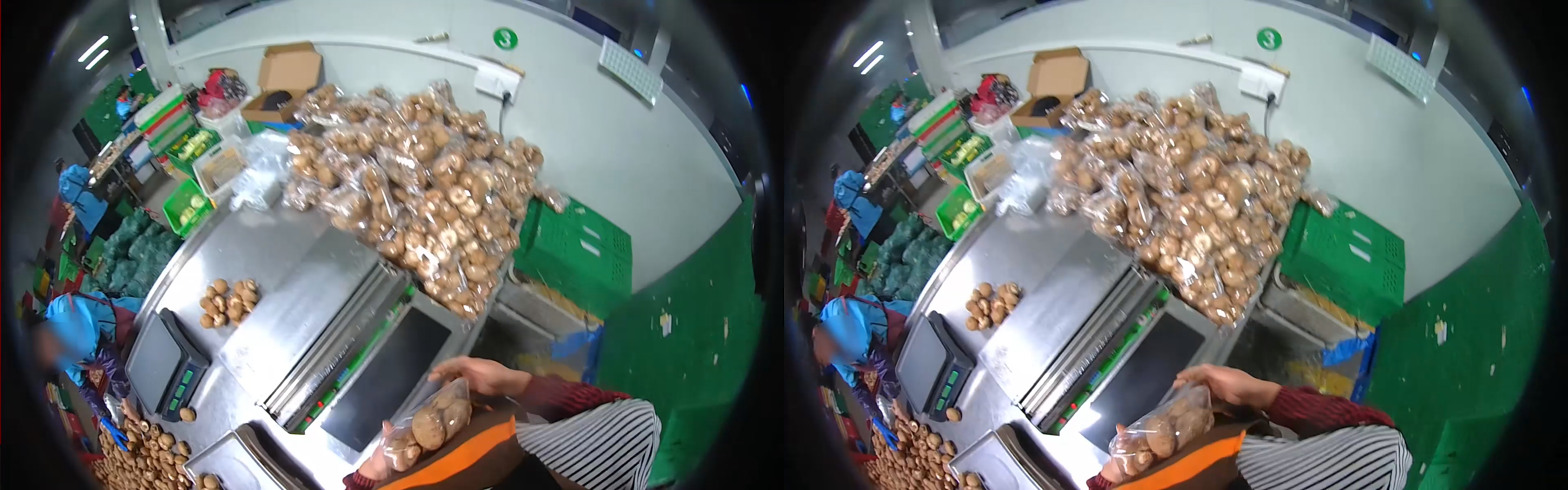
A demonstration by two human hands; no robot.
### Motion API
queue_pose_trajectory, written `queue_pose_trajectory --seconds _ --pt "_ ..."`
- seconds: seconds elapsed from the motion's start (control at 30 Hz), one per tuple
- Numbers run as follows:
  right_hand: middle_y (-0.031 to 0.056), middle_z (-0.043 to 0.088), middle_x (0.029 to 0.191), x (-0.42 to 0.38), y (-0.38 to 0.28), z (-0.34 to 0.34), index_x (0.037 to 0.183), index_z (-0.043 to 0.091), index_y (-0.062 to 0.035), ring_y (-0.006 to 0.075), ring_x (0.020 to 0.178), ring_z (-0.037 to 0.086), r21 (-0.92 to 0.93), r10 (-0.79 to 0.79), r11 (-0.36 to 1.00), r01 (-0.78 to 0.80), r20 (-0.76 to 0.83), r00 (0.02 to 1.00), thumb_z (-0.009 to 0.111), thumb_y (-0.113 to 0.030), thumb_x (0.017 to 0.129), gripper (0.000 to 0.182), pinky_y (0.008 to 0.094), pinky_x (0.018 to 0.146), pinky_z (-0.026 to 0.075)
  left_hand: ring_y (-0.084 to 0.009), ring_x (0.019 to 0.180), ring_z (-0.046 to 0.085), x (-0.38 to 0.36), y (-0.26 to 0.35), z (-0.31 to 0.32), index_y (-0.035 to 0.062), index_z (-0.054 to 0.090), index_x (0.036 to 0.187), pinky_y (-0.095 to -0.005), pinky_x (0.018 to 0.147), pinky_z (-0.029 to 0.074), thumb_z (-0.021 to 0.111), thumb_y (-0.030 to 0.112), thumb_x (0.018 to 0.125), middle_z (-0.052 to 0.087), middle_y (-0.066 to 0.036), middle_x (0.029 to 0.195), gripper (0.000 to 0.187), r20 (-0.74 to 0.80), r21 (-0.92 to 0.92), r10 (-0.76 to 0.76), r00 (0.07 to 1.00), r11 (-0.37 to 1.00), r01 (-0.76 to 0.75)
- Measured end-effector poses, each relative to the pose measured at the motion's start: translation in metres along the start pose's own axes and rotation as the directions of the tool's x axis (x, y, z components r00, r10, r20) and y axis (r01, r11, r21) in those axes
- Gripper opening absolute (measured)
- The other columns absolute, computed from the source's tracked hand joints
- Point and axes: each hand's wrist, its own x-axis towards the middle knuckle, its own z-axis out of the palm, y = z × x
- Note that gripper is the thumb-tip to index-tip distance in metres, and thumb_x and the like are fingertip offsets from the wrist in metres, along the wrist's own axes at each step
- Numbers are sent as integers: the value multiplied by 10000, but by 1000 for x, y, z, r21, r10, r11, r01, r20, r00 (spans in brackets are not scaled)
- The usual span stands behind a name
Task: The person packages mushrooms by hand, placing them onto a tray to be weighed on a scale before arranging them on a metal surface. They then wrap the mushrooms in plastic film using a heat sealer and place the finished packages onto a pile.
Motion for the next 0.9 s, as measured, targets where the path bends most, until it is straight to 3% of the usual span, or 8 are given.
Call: queue_pose_trajectory --seconds 0.07,0.2,0.3,0.4,0.53,0.73,0.8,0.9 --pt "122 598 1231 -4 -19 19 1344 474 1 194 1141 583 -782 -160 588 206 137 978 508 -215 1007 401 328 1000 461 -285 1129 592 5 21 31 30 390 1430 -433 968 474 338 617 974 541 -146 1338 745 -104 -79 84 991 993 -92" --pt "58 617 1170 66 -58 16 1233 586 5 96 1063 560 -455 -95 875 162 167 981 648 -203 936 368 278 939 457 -361 1185 541 35 63 58 22 426 1380 -494 1011 439 416 547 971 541 -183 1321 666 -161 -164 317 935 925 -342" --pt "3 671 916 136 -144 42 1011 676 -20 95 834 610 -596 -346 727 342 112 931 645 -286 940 277 255 767 504 -405 1228 496 49 98 52 6 441 1347 -518 1068 390 441 518 982 545 -220 1285 629 -160 -282 416 895 850 -445" --pt "24 640 744 196 -250 74 861 652 -18 112 612 596 -472 -614 705 529 -34 788 658 -289 925 278 254 539 491 -327 1110 568 40 113 23 7 550 1224 -431 993 437 435 538 984 600 -192 1203 594 -418 12 571 707 781 -624" --pt "88 658 814 281 -391 74 990 597 -8 172 611 634 -295 -779 615 732 -78 623 604 -252 950 248 311 529 548 -190 952 578 0 115 4 90 609 1059 -328 859 455 543 324 995 623 -58 1014 251 -547 90 598 586 737 -670" --pt "157 639 946 403 -359 101 1076 537 -2 254 826 644 -229 -452 856 464 105 886 511 -175 987 196 374 744 564 -166 746 562 -47 77 -59 -1 577 913 -299 667 457 574 227 978 541 -48 764 237 -540 454 801 258 535 -712" --pt "117 656 978 440 -272 146 1047 562 -30 192 809 637 -490 -124 851 189 162 979 494 -195 1005 184 286 699 554 -114 735 560 -75 68 -43 -31 609 960 -261 673 462 579 235 982 623 -71 845 268 -738 547 674 -19 581 -603" --pt "100 659 1002 427 -93 245 1109 570 -19 165 826 633 -723 233 688 59 297 926 528 -233 993 248 272 686 552 -153 858 606 -136 33 -92 -51 616 1072 -277 777 499 639 148 933 652 -91 991 244 -608 790 604 -516 391 -472"
